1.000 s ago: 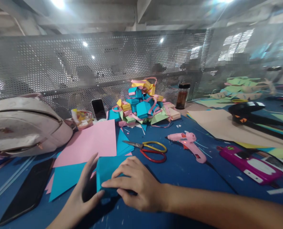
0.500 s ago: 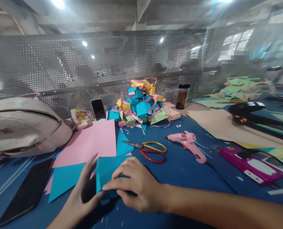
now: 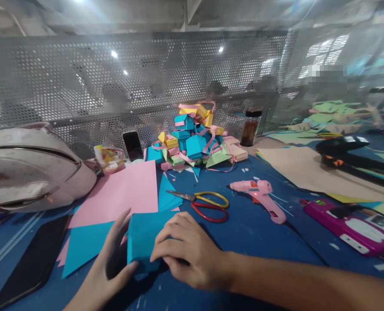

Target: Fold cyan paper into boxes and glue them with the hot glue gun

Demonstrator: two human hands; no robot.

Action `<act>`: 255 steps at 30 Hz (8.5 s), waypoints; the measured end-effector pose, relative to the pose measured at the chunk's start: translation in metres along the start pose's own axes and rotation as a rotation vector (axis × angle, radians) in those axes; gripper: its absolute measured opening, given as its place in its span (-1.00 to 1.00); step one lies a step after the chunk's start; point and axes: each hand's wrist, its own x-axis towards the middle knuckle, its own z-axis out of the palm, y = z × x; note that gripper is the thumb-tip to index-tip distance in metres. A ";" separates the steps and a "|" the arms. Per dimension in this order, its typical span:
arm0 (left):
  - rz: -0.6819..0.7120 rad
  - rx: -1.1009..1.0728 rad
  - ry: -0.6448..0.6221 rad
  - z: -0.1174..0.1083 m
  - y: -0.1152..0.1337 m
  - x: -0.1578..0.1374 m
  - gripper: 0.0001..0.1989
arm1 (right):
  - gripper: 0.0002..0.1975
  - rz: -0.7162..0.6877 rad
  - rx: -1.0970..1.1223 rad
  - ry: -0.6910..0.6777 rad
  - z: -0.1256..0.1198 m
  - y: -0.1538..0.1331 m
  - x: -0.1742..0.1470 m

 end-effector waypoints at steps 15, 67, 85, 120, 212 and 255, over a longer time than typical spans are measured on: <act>-0.016 0.000 -0.009 -0.002 -0.002 0.000 -0.16 | -0.88 0.047 0.034 -0.029 0.001 0.007 -0.004; -0.044 -0.071 0.031 0.001 0.003 0.001 -0.14 | -0.93 0.111 -0.053 0.128 0.003 0.005 -0.001; -0.083 -0.042 0.318 -0.001 0.009 0.012 -0.27 | -0.87 0.200 0.055 0.099 0.003 0.012 -0.007; -0.116 -0.106 0.306 -0.003 0.014 0.016 -0.25 | -0.81 0.312 0.054 0.053 0.001 0.004 -0.005; -0.054 0.153 0.035 -0.014 -0.002 0.010 -0.25 | -0.78 0.175 0.106 0.156 0.001 0.008 -0.003; -0.042 0.110 -0.051 -0.008 0.004 0.004 -0.27 | -0.89 0.109 -0.007 0.121 0.004 0.002 0.000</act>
